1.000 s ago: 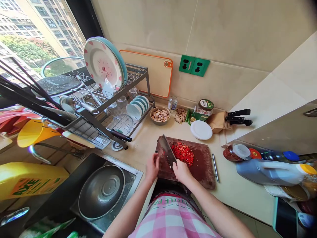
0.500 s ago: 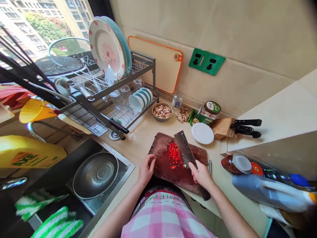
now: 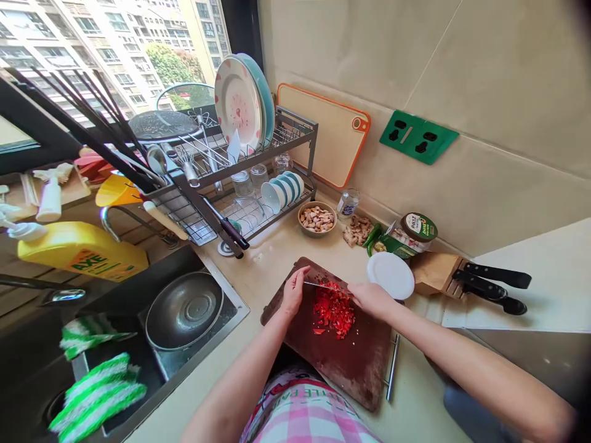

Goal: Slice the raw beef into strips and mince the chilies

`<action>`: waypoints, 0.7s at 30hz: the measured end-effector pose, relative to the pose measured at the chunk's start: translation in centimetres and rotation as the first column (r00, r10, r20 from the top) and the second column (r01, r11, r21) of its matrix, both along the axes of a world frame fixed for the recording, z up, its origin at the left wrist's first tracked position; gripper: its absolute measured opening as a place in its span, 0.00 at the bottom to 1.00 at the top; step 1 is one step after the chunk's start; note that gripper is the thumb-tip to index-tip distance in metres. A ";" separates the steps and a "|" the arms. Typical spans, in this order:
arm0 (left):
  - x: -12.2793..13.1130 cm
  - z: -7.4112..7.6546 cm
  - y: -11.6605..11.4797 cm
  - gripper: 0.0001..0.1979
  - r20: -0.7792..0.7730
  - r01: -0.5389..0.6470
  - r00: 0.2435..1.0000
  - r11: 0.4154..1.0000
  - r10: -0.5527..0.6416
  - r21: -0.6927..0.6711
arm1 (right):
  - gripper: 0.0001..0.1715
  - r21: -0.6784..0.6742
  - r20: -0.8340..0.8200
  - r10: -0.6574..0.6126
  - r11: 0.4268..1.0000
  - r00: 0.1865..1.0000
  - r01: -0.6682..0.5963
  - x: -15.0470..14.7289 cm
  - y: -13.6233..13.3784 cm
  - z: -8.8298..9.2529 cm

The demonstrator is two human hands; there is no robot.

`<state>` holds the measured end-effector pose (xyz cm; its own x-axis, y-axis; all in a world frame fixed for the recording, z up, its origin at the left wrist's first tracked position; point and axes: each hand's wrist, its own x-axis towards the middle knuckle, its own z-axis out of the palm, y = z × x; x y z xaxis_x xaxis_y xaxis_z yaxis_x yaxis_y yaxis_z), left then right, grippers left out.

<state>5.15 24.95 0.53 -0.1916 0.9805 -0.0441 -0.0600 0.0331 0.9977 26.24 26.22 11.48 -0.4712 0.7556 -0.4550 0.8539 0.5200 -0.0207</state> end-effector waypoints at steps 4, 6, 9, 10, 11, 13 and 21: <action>0.6 0.2 -0.7 0.19 -0.102 -0.011 0.995 1.000 0.010 -0.014 | 0.11 -0.021 0.004 -0.022 1.000 1.000 0.022 1.2 -1.2 -2.6; 0.8 0.4 -0.8 0.20 -0.155 -0.012 0.988 1.000 0.010 -0.009 | 0.12 -0.023 0.005 -0.041 0.999 0.999 0.041 1.5 -1.7 -3.6; 1.0 0.7 -0.8 0.21 -0.193 -0.008 0.981 1.000 0.008 0.002 | 0.12 -0.024 -0.007 -0.050 0.998 0.999 0.050 1.7 -1.9 -4.2; 1.0 0.9 -0.7 0.21 -0.199 -0.002 0.980 1.000 0.001 -0.006 | 0.12 -0.026 -0.016 -0.046 0.999 0.999 0.046 1.8 -1.8 -4.0; 0.9 1.2 -0.7 0.21 -0.199 0.000 0.980 1.000 -0.004 -0.021 | 0.11 -0.027 -0.028 -0.040 0.999 0.999 0.039 1.8 -1.7 -3.8; 0.6 1.7 -0.6 0.20 -0.174 0.000 0.985 0.999 -0.007 -0.044 | 0.11 -0.025 -0.056 -0.023 0.999 0.998 0.022 1.8 -1.4 -3.0; -0.1 1.4 -2.0 0.21 -0.054 0.041 0.998 0.999 -0.042 -0.017 | 0.11 -0.029 -0.056 0.014 0.999 0.998 -0.015 1.8 -0.8 -1.6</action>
<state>5.08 23.00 1.97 -0.1533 0.9869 -0.0507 -0.0042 0.0506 0.9987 27.99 25.39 9.85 -0.5070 0.7351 -0.4501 0.8435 0.5306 -0.0834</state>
